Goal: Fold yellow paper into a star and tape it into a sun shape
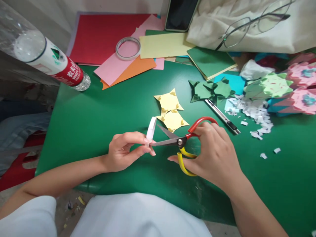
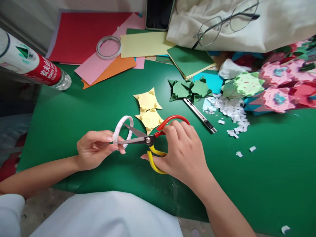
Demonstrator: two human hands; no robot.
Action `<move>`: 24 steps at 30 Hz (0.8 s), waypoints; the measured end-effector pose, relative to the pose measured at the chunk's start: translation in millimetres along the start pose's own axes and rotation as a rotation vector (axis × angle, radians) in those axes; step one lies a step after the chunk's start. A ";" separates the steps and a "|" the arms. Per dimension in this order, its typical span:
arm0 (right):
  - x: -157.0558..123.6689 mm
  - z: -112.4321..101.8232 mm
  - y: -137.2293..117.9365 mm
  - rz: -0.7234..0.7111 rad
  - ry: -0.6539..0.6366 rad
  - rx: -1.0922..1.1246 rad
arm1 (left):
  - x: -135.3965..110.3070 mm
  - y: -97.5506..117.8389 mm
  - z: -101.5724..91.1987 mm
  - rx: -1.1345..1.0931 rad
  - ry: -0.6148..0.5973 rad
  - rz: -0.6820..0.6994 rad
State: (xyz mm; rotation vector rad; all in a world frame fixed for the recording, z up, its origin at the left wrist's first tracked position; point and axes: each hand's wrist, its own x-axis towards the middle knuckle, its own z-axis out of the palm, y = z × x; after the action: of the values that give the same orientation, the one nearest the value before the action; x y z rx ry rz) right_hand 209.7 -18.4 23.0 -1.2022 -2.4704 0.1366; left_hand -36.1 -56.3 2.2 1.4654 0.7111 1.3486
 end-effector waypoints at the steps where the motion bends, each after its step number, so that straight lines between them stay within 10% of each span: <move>1: 0.2 0.8 0.9 -0.016 -0.007 -0.050 | 0.5 -0.2 -1.1 0.035 -0.008 0.022; 24: -8.2 2.6 -10.2 -0.155 0.265 -0.220 | 0.6 7.6 -11.4 0.547 -0.247 0.187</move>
State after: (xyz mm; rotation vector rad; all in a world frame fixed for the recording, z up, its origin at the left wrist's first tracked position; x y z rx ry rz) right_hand 205.8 -31.0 20.8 -1.0291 -2.3738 -0.3241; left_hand -48.3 -55.4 8.3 2.1368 0.8354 1.1248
